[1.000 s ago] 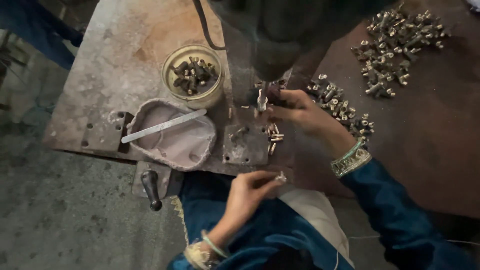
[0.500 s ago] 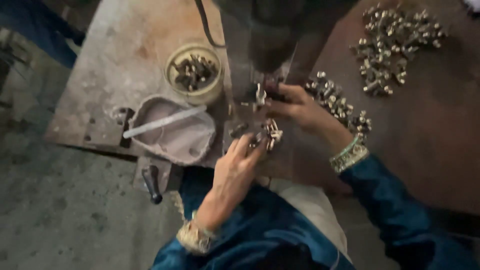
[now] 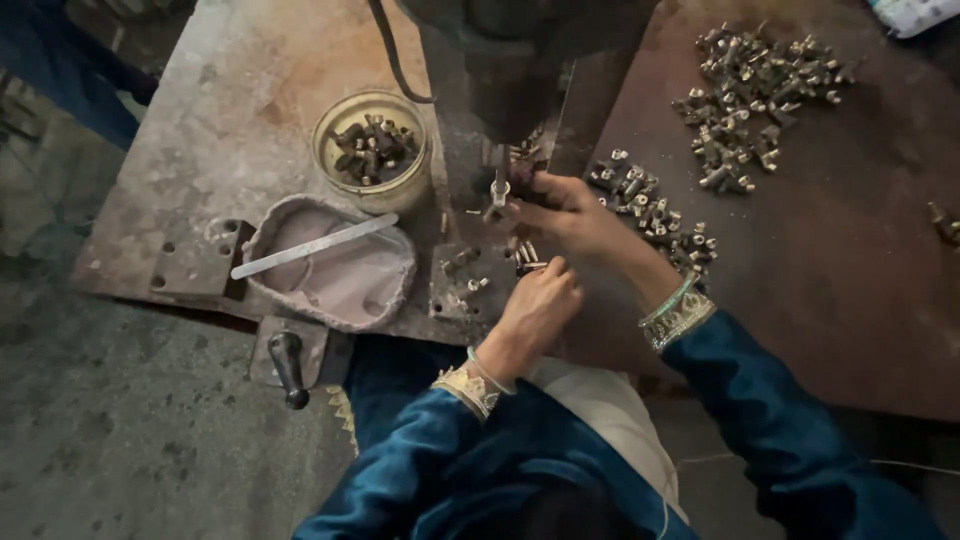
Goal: The person sits at a drill press workbench and works through a pile of small brass fittings one at a time, holding each part under the spinning drill bit to drill or tap it, then drops the finished piece into a container and picks up the next part. The person repeats this cycle continuously across the workbench.
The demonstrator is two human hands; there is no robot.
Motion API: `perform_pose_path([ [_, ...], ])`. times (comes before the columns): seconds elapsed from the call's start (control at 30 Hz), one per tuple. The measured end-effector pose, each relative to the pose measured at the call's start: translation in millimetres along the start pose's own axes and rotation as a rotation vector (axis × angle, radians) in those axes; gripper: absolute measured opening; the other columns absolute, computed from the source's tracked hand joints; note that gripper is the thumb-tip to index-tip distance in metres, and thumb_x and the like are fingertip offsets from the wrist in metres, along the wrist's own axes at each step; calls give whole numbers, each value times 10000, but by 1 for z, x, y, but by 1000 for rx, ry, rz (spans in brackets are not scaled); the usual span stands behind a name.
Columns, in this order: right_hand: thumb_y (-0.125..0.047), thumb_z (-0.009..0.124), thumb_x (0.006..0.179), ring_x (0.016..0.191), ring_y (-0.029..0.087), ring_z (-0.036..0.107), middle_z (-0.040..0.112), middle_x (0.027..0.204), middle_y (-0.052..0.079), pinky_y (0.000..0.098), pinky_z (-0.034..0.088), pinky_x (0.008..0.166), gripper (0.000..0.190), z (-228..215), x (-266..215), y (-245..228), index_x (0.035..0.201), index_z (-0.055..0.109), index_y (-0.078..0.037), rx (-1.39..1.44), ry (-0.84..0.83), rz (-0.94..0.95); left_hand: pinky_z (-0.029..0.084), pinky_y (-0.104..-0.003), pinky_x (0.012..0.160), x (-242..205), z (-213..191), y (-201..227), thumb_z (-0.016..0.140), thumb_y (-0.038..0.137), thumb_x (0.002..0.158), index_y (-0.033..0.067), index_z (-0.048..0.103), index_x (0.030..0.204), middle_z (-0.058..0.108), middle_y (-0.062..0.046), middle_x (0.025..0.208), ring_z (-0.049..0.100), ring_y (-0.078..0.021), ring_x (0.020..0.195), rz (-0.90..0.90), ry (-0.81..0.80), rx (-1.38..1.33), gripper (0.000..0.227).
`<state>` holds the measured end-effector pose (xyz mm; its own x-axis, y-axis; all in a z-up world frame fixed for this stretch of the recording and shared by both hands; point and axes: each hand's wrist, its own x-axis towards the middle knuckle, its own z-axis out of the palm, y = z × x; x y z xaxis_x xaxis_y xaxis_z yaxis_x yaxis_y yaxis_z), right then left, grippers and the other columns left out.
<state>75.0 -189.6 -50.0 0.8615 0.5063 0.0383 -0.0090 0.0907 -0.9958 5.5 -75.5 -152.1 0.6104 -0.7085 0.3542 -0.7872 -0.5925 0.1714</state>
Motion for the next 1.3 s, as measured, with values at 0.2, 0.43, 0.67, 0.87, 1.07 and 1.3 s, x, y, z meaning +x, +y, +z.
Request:
perform_pose_path([
  [0.2, -91, 633, 1038, 903, 169, 709, 734, 1108, 60, 352, 592, 776, 294, 6, -1, 2, 1322, 643, -20, 57, 61, 61, 591, -370, 720, -18, -40, 6, 639, 72, 797, 75, 672, 967, 644, -86, 1008, 624, -292, 1096, -245, 136, -220, 173],
  [0.43, -103, 622, 1032, 939, 164, 716, 756, 1160, 88, 350, 624, 798, 285, 11, -4, -10, 1303, 637, -13, 102, 6, 12, 591, -416, 694, 10, -2, -6, 658, 113, 826, 71, 658, 938, 643, -99, 996, 647, -305, 983, -350, 35, -157, 119],
  [0.67, -87, 648, 1021, 929, 164, 720, 752, 1118, 94, 325, 612, 805, 272, 13, -7, -17, 1279, 667, -5, 29, 57, 41, 548, -459, 655, -13, -74, 17, 674, 126, 800, 54, 641, 931, 607, -144, 939, 647, -359, 906, -315, 219, -282, 153],
  [0.87, -103, 648, 1019, 966, 149, 711, 734, 1127, 52, 321, 606, 825, 226, 62, -22, -8, 1224, 667, -11, 123, 425, 7, 536, -476, 817, -101, -149, -38, 641, 44, 777, 75, 698, 955, 659, -135, 995, 648, -388, 975, -556, 328, -356, 190],
  [1.07, -94, 616, 1104, 967, 179, 671, 713, 1149, 64, 322, 542, 851, 196, 72, -26, -1, 1264, 665, 9, -37, 505, -105, 522, -502, 739, -120, -140, -92, 625, 6, 834, 67, 718, 1012, 653, -165, 1004, 663, -406, 890, -754, 449, -175, 210],
  [1.3, -91, 629, 1044, 1019, 181, 697, 732, 1145, 71, 328, 580, 857, 227, 92, -22, -25, 1245, 649, 11, 60, 504, -161, 534, -519, 731, -108, -98, -112, 698, 46, 823, 47, 690, 914, 658, -170, 937, 665, -428, 842, -833, 332, -132, 92],
])
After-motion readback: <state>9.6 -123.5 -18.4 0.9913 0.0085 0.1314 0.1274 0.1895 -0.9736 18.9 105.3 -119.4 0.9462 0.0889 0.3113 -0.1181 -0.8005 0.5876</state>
